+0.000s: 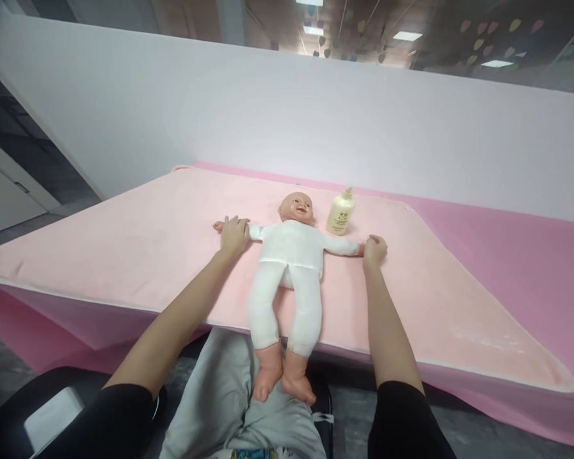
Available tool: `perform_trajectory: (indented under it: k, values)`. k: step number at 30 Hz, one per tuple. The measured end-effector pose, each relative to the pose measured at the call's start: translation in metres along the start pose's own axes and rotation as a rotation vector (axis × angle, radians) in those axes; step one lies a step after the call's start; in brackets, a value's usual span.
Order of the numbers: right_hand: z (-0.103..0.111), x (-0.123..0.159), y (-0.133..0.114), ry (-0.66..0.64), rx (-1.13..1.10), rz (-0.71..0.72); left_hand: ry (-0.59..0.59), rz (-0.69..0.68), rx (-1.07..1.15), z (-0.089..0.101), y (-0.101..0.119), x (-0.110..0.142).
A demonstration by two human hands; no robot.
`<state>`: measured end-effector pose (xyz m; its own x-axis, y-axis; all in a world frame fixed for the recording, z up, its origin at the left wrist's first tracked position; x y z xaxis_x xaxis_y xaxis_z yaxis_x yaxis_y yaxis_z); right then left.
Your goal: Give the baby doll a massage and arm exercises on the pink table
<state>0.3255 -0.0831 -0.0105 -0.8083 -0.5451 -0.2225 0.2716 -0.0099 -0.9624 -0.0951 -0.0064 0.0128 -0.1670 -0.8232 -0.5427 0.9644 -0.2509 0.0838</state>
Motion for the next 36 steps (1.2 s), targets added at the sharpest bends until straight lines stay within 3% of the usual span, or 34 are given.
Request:
perform_trajectory:
  k: [4, 8, 14, 21, 27, 31, 36]
  values:
    - [-0.013, 0.02, -0.01, -0.167, 0.274, 0.077, -0.045, -0.179, 0.004, 0.003, 0.015, 0.004]
    - [-0.014, 0.024, -0.014, -0.21, 0.307, 0.085, -0.085, -0.349, 0.037, 0.004, 0.029, 0.006]
    - [-0.013, 0.02, -0.012, -0.253, 0.346, 0.137, -0.109, -0.307, 0.031, 0.004, 0.031, 0.004]
    - [-0.013, 0.021, -0.015, -0.269, 0.395, 0.162, -0.112, -0.195, -0.131, 0.004, 0.03, 0.002]
    - [-0.009, 0.022, -0.018, -0.169, 0.636, 0.178, -0.156, -0.16, -0.181, 0.013, 0.027, 0.001]
    - [-0.004, 0.024, -0.02, -0.152, 0.75, 0.15, -0.177, -0.128, -0.185, 0.017, 0.026, 0.001]
    - [0.001, 0.025, -0.021, -0.157, 0.718, 0.062, -0.166, -0.126, -0.202, 0.014, 0.024, 0.0]
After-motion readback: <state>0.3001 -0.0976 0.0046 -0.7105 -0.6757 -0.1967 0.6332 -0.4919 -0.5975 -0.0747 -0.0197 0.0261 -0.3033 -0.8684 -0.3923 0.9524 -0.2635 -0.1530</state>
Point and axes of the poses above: each hand's wrist, its own x-axis away from the middle knuckle, its own z-axis out of the back of the hand, y = z × x, the point moved 4 cm from there along -x, towards the middle knuckle, and after that the axes turned 11 degrees about -x, right-handed, at the moved point
